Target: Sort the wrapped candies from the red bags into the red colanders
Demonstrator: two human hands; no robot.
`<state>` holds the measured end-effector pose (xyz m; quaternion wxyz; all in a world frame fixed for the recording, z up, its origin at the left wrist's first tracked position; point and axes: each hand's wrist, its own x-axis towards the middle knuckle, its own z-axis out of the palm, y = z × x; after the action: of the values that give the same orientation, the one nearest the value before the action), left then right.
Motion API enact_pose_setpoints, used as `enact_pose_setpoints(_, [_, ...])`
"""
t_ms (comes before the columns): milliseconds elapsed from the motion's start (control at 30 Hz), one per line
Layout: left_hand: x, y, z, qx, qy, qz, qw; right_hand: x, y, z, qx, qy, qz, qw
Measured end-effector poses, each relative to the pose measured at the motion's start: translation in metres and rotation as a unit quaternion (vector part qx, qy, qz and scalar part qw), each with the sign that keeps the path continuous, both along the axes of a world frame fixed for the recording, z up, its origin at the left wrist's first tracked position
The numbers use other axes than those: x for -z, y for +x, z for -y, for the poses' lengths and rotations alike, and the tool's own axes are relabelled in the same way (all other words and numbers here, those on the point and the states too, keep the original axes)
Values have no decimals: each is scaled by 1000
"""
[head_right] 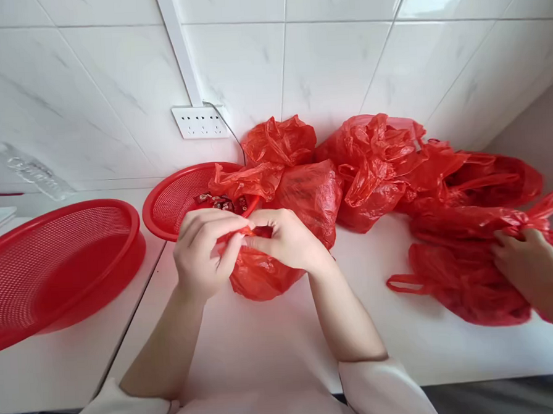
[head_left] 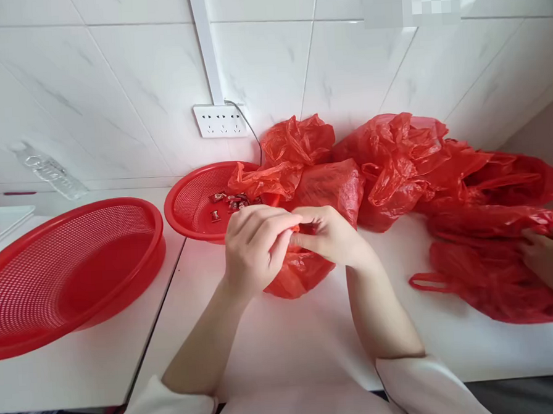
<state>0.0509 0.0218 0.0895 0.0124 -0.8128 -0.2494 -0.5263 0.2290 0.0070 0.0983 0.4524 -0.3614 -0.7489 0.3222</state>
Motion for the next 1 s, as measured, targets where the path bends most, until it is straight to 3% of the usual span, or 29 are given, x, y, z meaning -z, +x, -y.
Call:
enact_pose_setpoints(67, [1,2,-1,9,-74,8,997,9,0,-5,41,-33,-44,998])
enact_pose_setpoints(167, [2,0,-6,30,-254,-38,966,14,1,-9,142,-5,-132,981])
enact_pose_setpoints(267, [10,1,-13,68,-382,-82,918,9,1,-5,124,25,-150,980])
enact_pose_setpoints(333, [17,3,-19,79,-439,-60,893,4,3,-1,102,44,-124,986])
enact_pose_setpoints(467, [21,-2,-32,64,-507,120,851,3,18,2,155,72,-104,980])
enact_pose_setpoints(567, [13,-11,-41,104,-513,246,816,6,34,-2,211,91,-133,964])
enact_pose_setpoints(667, [6,-19,-46,174,-568,279,754,8,41,-8,266,131,-149,943])
enact_pose_setpoints(767, [4,-22,-47,234,-630,257,695,8,34,-8,277,168,-116,939])
enact_pose_setpoints(800, [5,-21,-45,247,-637,230,694,8,29,-6,267,182,-94,942])
enact_pose_setpoints(867, [7,-16,-38,265,-621,122,727,8,16,-1,221,212,-42,951])
enact_pose_setpoints(933, [11,-9,-28,262,-548,-11,795,9,1,3,137,238,22,961])
enact_pose_setpoints(1000, [16,-3,-19,188,-420,-61,886,11,-12,5,51,249,79,964])
